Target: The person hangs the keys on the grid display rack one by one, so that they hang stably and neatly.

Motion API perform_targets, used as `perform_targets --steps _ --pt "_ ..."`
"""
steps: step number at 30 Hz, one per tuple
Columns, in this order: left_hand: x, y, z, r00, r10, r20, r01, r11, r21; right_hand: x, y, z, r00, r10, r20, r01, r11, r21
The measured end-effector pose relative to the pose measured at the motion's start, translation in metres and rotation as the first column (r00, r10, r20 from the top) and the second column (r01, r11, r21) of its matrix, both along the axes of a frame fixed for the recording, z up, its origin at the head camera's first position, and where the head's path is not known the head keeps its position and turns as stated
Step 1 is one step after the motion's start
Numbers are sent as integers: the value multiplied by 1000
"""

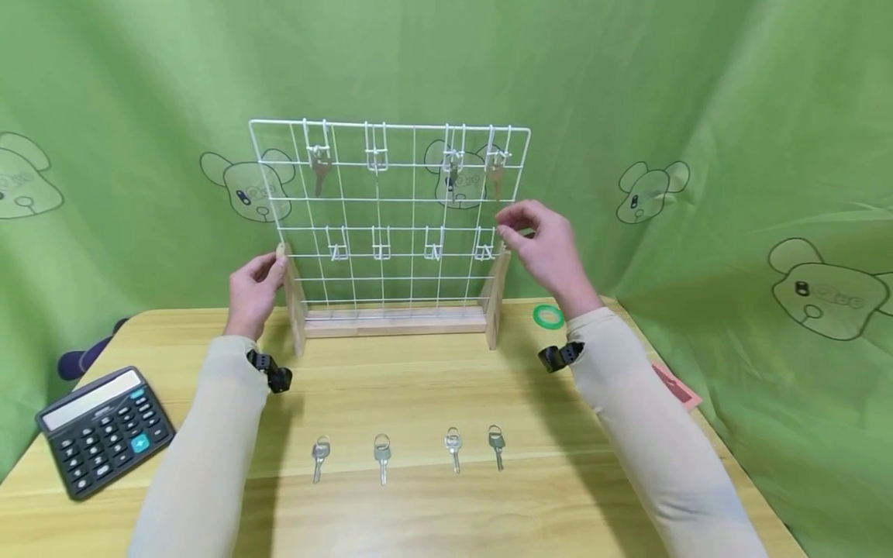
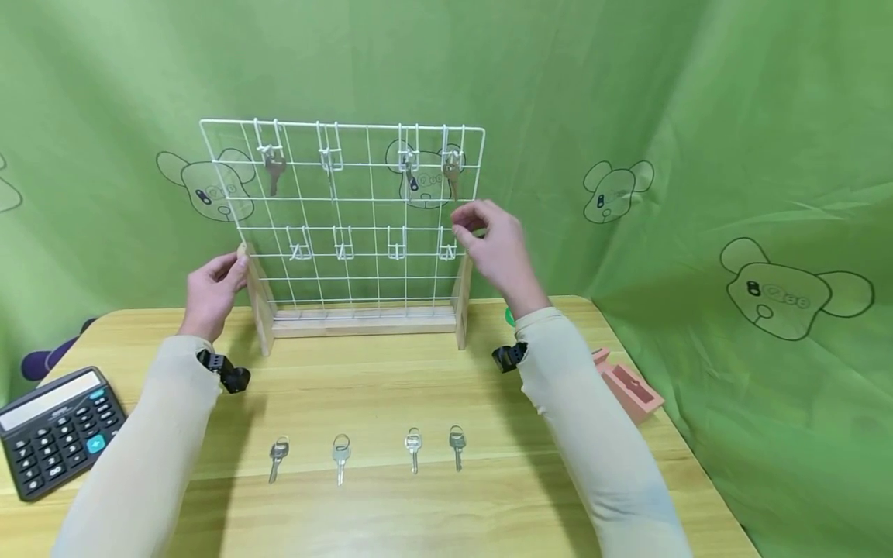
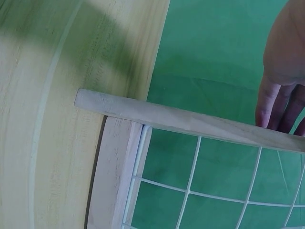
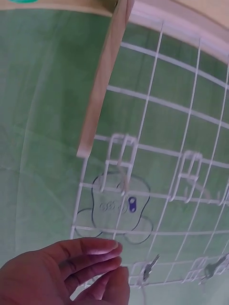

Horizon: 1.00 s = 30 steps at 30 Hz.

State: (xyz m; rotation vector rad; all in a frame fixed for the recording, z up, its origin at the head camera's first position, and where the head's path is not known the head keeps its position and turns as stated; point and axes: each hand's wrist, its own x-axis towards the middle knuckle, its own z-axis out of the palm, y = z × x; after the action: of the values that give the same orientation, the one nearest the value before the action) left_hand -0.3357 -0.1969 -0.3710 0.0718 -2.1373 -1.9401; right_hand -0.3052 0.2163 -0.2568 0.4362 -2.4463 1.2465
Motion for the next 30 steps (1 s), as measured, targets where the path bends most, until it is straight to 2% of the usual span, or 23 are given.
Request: perform_targets --steps 5,11,20,27,30 --pt "-1 0 0 1000 4 5 -4 1000 7 6 -4 -18 997 52 57 -55 997 61" --pt "-1 -1 0 1000 -8 -2 8 1000 7 13 -15 -35 983 130 131 -145 983 109" --pt "-2 -3 -1 1000 -1 0 1 1000 15 24 -43 -61 949 258 184 -293 934 205" --pt "-3 -2 0 1000 14 -6 -14 1000 12 30 -66 -78 921 329 210 -376 891 255" --pt "-2 -1 1 1000 18 -9 -18 1000 13 31 -74 -84 911 349 220 -399 880 258"
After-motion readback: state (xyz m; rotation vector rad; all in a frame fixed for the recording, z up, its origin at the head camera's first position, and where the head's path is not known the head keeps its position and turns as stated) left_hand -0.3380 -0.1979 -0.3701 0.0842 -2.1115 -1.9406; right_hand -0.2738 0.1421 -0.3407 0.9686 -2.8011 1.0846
